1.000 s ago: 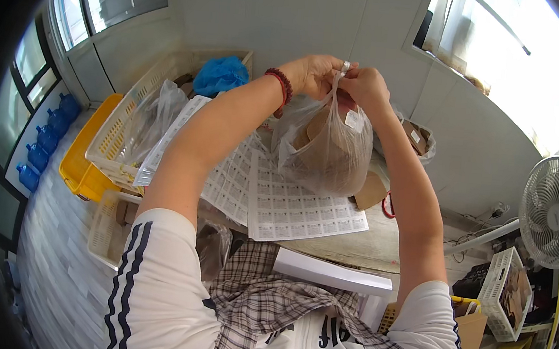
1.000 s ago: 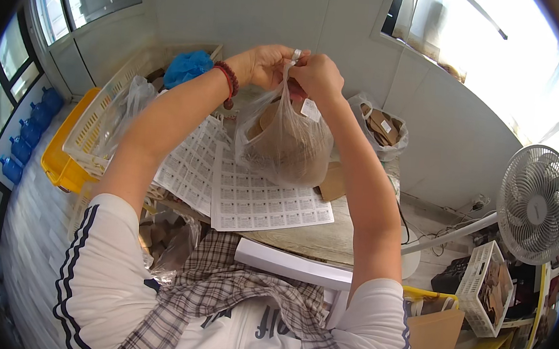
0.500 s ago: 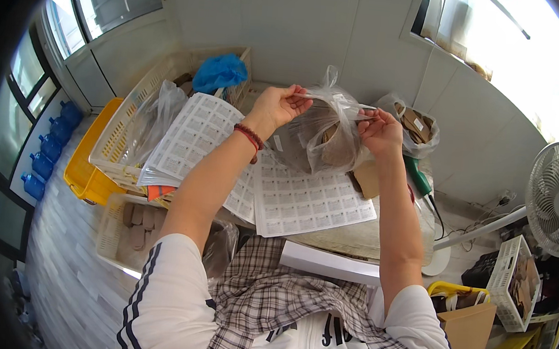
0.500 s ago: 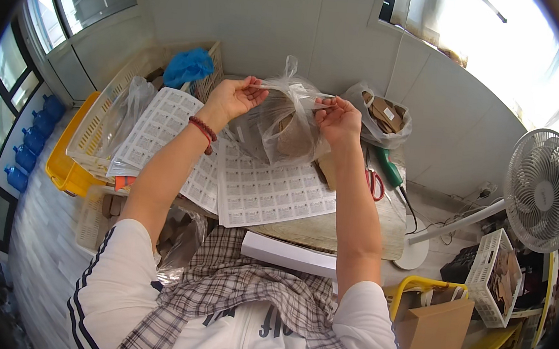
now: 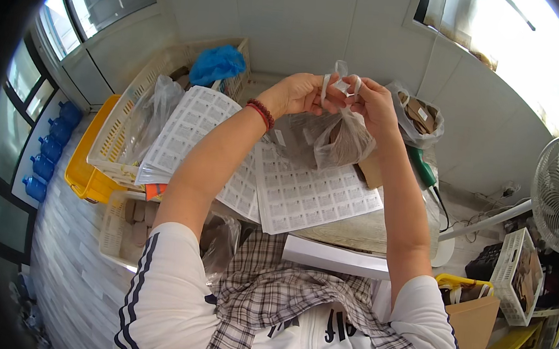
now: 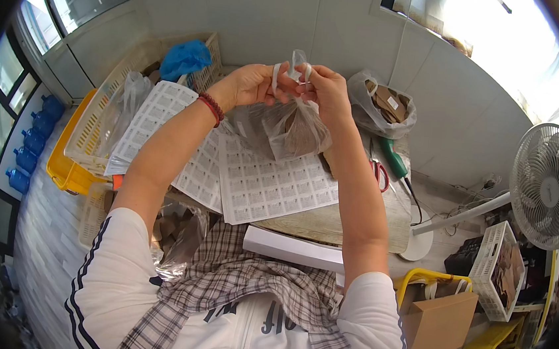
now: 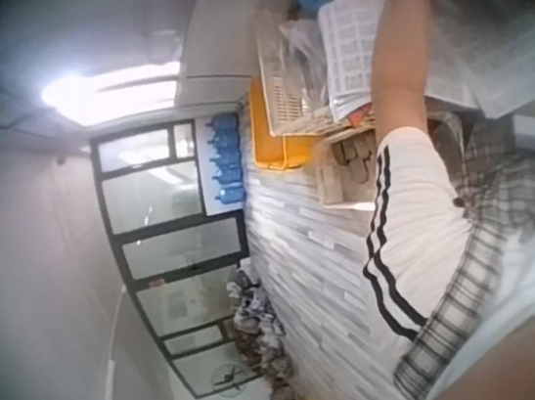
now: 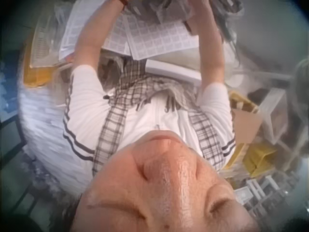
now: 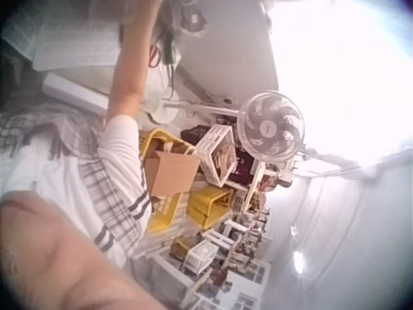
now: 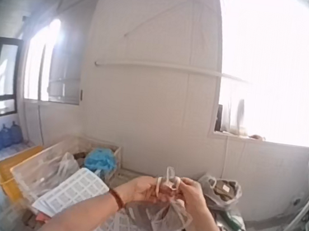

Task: The person places small brown pouches into a plastic bag and then removes them. They peel individual labels from a sheet and affix them to the pouches one by one, stacking the labeled pouches on the table.

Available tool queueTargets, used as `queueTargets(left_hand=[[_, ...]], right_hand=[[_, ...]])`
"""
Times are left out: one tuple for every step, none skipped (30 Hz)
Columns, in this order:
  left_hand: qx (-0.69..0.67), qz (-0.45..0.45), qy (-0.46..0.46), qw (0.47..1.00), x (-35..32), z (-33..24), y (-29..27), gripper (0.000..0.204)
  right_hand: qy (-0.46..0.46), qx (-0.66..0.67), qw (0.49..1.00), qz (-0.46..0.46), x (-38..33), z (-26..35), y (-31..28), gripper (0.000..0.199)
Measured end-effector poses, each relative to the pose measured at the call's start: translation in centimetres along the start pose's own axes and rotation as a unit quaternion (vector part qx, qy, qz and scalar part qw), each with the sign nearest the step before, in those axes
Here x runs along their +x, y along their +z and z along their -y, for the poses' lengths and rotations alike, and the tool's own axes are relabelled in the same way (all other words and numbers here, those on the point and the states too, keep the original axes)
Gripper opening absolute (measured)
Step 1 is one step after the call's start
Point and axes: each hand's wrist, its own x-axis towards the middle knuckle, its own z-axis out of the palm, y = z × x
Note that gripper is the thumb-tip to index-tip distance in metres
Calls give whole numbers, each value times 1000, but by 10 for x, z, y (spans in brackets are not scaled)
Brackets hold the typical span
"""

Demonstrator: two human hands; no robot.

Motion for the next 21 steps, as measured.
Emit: queueTargets(left_hand=[[-38, -12, 5, 999, 4, 3, 2, 38], [-77, -24, 10, 997, 10, 7, 3, 35], [-115, -37, 15, 993, 14, 10, 2, 32], [-114, -28, 5, 993, 11, 5, 5, 23], [-118, -75, 4, 990, 15, 7, 8, 20], [-122, -122, 3, 985, 21, 9, 14, 17], [-125, -168, 2, 978, 24, 11, 18, 14], [-89, -195, 23, 977, 24, 12, 18, 13], [-52, -222, 44, 973, 23, 13, 18, 12], [-16, -252, 66, 965, 19, 13, 15, 11], [112, -266, 87, 953, 15, 14, 6, 12], [238, -276, 107, 925, 9, 16, -9, 12], [361, -282, 121, 881, 3, 22, -25, 13], [627, -333, 327, 624, 1, 42, -34, 14], [669, -327, 340, 575, 4, 47, -48, 15], [708, -321, 349, 524, 2, 47, -58, 16], [744, -314, 357, 469, 0, 42, -62, 16], [757, -331, 289, 485, 1, 35, -65, 16], [693, -319, 230, 605, -1, 23, -60, 17], [615, -303, 165, 709, -8, 4, -51, 18], [523, -283, 97, 798, -11, -10, -46, 19]], right_hand=[[-20, -64, 998, 7, -1, 0, 6, 26], [-40, -128, 991, 13, -1, -2, 12, 25], [-59, -191, 980, 20, -2, -3, 20, 25], [-129, -346, 927, -67, -8, -6, 32, 19], [-146, -372, 914, -72, -10, -9, 36, 17], [-163, -397, 900, -77, -11, -13, 38, 15], [-179, -423, 884, -82, -14, -17, 37, 13], [-240, -397, 882, -80, -9, -26, 31, 14], [-172, -278, 940, -97, -6, -27, 23, 14], [-100, -151, 978, -107, -2, -27, 17, 14], [-26, -21, 993, -117, 2, -25, 7, 14], [40, 113, 981, -151, 9, -19, -6, 13], [122, 207, 956, -165, 14, -17, -16, 10], [132, 226, 951, -164, 21, -25, -21, 9], [141, 244, 946, -163, 27, -34, -26, 9], [135, 272, 937, -171, 32, -38, -25, 10], [128, 299, 929, -177, 37, -36, -20, 10], [120, 326, 920, -184, 42, -34, -15, 11], [104, 347, 911, -199, 46, -32, -10, 11], [89, 369, 901, -210, 50, -25, -3, 11], [73, 390, 891, -220, 56, -19, 2, 12]])
